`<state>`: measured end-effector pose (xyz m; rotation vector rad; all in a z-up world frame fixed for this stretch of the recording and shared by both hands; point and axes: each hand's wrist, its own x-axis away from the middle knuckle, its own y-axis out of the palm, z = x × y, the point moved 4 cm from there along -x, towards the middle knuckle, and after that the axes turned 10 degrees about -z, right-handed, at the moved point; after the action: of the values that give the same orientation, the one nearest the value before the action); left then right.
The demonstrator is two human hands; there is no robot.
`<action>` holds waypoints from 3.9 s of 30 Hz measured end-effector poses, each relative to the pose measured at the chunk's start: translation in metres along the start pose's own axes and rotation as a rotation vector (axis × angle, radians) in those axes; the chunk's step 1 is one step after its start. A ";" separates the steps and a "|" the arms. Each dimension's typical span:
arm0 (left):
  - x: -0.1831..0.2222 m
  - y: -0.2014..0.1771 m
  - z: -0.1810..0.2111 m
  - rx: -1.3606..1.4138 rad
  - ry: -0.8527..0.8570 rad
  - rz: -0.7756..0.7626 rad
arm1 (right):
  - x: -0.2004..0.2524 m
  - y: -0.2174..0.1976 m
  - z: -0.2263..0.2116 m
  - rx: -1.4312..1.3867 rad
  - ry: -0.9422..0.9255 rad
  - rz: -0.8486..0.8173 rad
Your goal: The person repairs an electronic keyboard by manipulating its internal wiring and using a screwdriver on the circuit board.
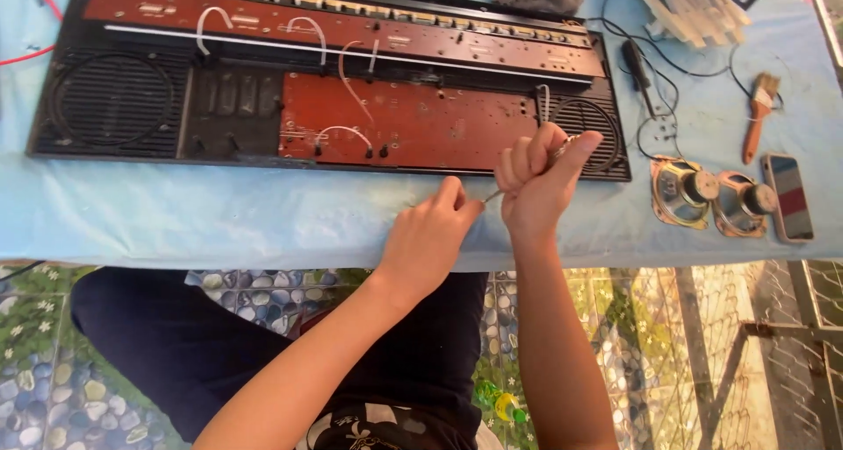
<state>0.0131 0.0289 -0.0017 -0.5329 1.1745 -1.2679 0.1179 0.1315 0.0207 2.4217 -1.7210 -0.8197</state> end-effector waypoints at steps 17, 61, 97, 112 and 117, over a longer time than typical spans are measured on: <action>-0.002 0.005 -0.001 0.037 -0.021 -0.111 | 0.010 -0.014 0.000 -0.226 -0.098 -0.004; -0.002 -0.007 -0.004 0.206 -0.145 -0.128 | 0.014 -0.029 -0.043 -0.213 -0.139 -0.037; -0.007 -0.019 0.008 0.100 0.018 -0.126 | 0.001 -0.019 -0.055 1.090 0.447 -0.531; -0.013 -0.022 0.004 0.265 -0.046 -0.224 | 0.008 -0.009 -0.010 -0.469 0.134 -0.280; -0.014 -0.023 0.005 0.253 -0.056 -0.229 | 0.012 -0.008 -0.008 -0.443 0.103 -0.294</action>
<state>0.0090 0.0340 0.0247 -0.5211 0.9079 -1.5624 0.1308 0.1221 0.0203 2.3742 -1.0226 -0.9630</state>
